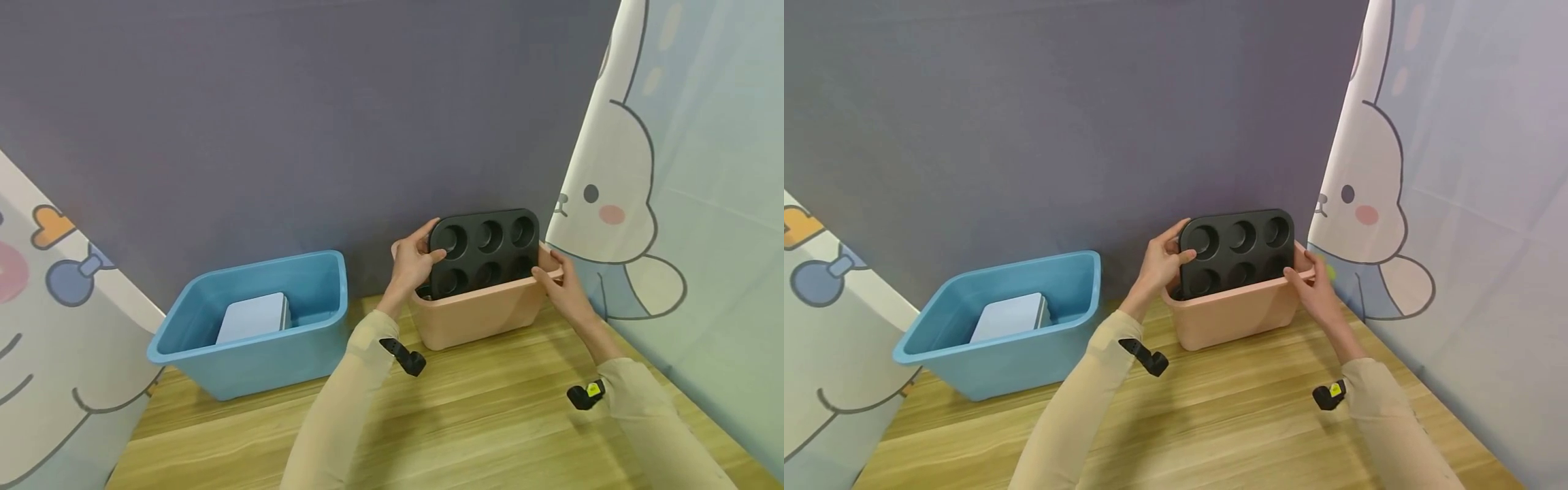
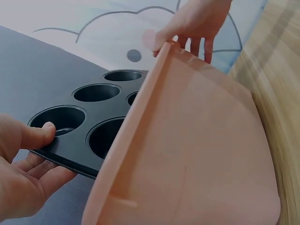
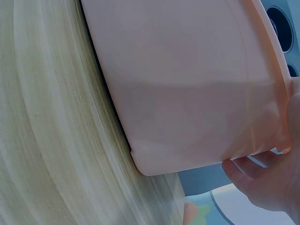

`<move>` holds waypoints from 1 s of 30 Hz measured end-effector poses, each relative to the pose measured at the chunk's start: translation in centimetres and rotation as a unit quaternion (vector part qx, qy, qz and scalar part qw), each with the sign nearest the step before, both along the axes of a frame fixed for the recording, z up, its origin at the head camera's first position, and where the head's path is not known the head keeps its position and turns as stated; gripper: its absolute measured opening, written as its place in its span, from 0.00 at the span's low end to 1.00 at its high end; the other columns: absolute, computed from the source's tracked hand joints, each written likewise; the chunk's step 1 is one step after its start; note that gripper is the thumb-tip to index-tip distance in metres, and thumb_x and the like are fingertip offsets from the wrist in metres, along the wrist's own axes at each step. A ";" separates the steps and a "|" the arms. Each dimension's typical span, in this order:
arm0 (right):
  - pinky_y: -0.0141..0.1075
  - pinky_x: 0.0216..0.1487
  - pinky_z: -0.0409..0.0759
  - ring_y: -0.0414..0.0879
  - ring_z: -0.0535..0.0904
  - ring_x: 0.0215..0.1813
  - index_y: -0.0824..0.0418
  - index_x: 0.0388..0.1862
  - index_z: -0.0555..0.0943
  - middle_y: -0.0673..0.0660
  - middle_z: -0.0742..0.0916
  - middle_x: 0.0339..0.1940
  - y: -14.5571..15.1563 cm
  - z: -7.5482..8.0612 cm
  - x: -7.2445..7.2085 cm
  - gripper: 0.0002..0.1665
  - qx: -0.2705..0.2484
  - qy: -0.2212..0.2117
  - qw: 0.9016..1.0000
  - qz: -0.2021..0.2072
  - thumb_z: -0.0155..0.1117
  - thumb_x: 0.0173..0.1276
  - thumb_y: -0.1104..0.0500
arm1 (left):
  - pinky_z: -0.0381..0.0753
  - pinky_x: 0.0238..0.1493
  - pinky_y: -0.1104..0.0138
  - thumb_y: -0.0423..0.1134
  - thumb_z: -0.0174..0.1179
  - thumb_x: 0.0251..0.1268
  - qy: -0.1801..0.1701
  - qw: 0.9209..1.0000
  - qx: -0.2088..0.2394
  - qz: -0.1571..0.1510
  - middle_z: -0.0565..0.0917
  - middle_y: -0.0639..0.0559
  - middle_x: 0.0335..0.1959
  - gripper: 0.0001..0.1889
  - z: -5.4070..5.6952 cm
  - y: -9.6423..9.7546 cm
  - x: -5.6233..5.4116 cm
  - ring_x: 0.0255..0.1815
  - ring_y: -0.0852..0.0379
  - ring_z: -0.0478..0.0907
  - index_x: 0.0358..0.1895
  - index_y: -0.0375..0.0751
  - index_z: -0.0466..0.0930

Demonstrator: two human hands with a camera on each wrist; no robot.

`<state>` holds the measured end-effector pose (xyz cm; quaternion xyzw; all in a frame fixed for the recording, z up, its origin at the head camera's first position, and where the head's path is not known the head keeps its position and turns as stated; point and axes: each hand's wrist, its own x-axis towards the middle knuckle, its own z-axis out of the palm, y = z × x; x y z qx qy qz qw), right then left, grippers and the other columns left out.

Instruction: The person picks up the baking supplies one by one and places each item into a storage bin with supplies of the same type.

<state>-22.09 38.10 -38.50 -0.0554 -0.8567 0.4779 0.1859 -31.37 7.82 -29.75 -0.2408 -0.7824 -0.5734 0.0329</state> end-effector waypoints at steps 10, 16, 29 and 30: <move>0.21 0.40 0.71 0.34 0.69 0.48 0.61 0.82 0.40 0.75 0.58 0.75 0.1 -0.2 -0.4 0.47 -0.003 0.001 1.000 0.000 0.49 0.78 0.44 | 0.57 0.18 0.69 0.32 0.63 0.68 0.029 0.997 -0.062 -0.047 0.62 0.55 0.12 0.34 -1.2 0.2 -0.3 0.12 0.60 0.54 0.74 0.60 0.65; 0.21 0.41 0.70 0.49 0.71 0.57 0.62 0.82 0.40 0.77 0.57 0.75 -0.2 0.1 -0.4 0.47 -0.012 0.005 1.000 0.003 0.48 0.78 0.44 | 0.58 0.18 0.69 0.34 0.62 0.69 0.025 0.992 -0.123 -0.021 0.71 0.46 0.16 0.36 -1.0 0.3 -0.4 0.11 0.60 0.55 0.77 0.57 0.59; 0.18 0.42 0.70 0.55 0.69 0.60 0.65 0.81 0.40 0.79 0.57 0.74 -0.5 0.6 0.0 0.46 -0.034 0.014 0.999 0.011 0.49 0.78 0.48 | 0.76 0.60 0.54 0.38 0.58 0.72 0.052 0.968 -0.242 0.043 0.61 0.41 0.75 0.28 -1.8 -0.5 0.4 0.72 0.43 0.65 0.74 0.47 0.64; 0.18 0.42 0.70 0.57 0.69 0.61 0.65 0.81 0.40 0.79 0.57 0.74 -0.5 0.6 0.0 0.46 -0.036 0.014 0.999 0.012 0.49 0.78 0.47 | 0.76 0.59 0.54 0.38 0.58 0.72 0.058 0.968 -0.241 0.041 0.64 0.42 0.74 0.27 -1.8 -0.5 0.3 0.71 0.44 0.67 0.72 0.47 0.66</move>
